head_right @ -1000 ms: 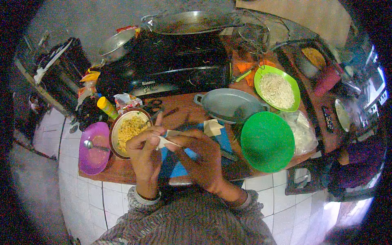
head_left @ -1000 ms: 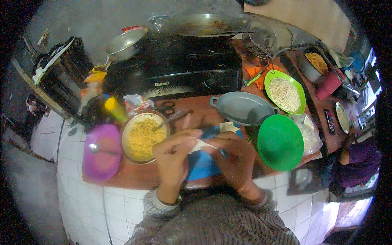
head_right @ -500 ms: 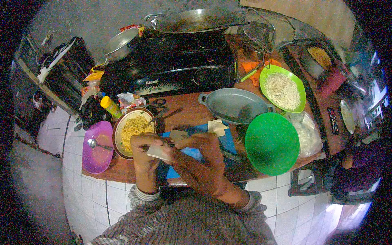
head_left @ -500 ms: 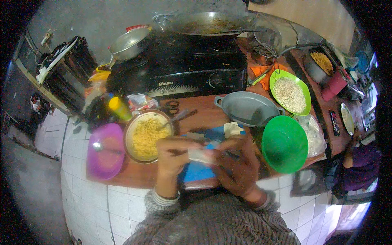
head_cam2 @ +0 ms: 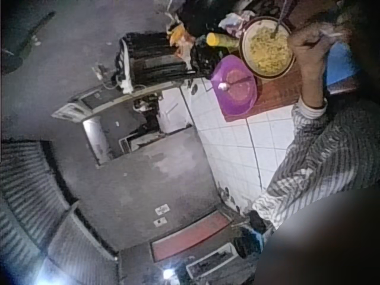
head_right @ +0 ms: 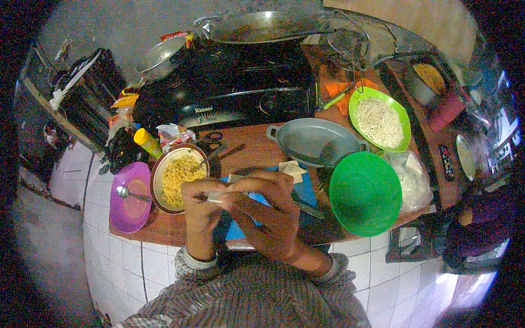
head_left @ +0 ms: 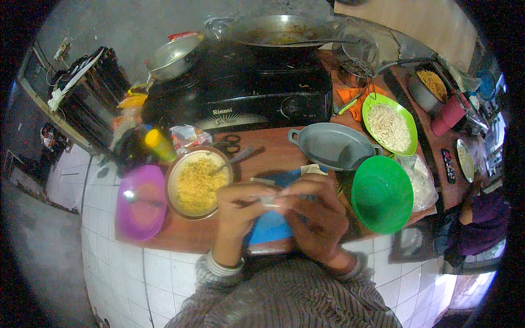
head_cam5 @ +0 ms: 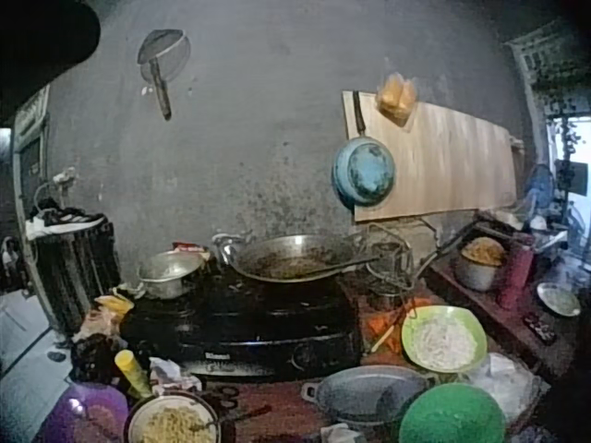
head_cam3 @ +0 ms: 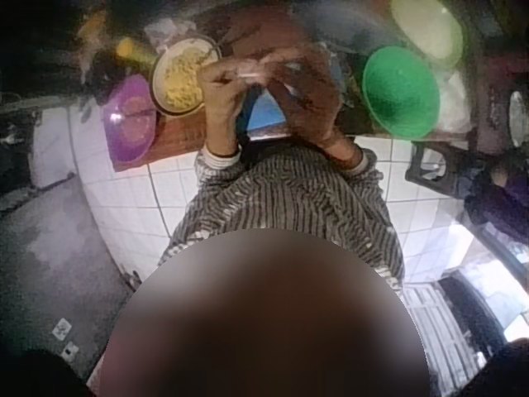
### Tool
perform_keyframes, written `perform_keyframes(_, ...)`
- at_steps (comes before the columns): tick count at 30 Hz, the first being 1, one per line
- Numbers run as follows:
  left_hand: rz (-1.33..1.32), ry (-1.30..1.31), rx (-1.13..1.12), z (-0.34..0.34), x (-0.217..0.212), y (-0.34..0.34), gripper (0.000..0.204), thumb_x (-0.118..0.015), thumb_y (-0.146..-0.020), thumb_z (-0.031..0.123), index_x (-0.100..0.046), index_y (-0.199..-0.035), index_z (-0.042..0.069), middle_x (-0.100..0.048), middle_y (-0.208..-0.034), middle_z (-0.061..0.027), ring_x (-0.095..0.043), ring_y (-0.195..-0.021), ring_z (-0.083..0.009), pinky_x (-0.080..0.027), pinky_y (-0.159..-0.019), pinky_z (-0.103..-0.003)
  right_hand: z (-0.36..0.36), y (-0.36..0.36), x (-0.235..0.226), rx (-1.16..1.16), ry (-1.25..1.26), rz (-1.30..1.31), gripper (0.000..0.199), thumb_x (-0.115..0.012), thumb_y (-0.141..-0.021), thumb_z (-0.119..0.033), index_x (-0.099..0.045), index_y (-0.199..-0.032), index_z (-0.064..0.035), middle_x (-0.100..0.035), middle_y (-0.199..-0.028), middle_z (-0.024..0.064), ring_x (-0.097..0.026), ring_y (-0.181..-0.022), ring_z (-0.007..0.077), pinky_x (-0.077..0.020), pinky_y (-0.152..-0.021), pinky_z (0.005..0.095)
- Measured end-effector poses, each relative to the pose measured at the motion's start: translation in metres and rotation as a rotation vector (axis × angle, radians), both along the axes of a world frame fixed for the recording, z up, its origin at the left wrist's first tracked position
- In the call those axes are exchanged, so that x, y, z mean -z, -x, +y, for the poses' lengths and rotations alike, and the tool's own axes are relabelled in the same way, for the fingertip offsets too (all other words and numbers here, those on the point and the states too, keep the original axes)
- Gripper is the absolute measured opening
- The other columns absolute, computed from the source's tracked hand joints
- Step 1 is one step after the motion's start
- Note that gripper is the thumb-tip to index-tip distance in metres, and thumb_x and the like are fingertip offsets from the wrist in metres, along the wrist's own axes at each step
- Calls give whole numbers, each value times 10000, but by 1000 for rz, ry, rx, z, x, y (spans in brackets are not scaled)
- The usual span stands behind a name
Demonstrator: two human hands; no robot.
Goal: The person assembles small food parcels by placing a yellow filling onto square wrappers, folding them into triangular shapes, and setting them aside. The process is repeated multiple times using a spoon to transfer filling from a bowl.
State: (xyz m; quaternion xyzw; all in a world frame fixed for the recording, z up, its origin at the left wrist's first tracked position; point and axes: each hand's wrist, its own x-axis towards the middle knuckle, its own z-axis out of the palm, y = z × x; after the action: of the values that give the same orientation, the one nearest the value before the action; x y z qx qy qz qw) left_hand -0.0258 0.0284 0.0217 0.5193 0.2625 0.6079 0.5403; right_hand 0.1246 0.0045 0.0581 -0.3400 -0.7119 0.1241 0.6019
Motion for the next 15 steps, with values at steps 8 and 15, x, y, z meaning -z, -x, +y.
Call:
perform_keyframes(8, 7, 6, -42, -3, -3, -4, 203, -716, -624, 23, -663, -814, -28, -651, -805, -107, -608, -720, -144, -482, -655, -235, -2, 4, 0, 23, -15, 43, 168, -657, -620, -15, -635, -786, -34, -616, -845, 80, -558, -798, 246, -438, -740, 340)
perform_keyframes(15, 274, -7, -130, -5, -6, -3, 209, -716, -631, 25, -670, -832, -8, -654, -805, -94, -604, -712, -130, -478, -646, -235, 1, 0, 0, 49, 119, 47, 207, -677, -639, -61, -660, -842, -98, -621, -912, 33, -554, -881, 219, -443, -776, 323)
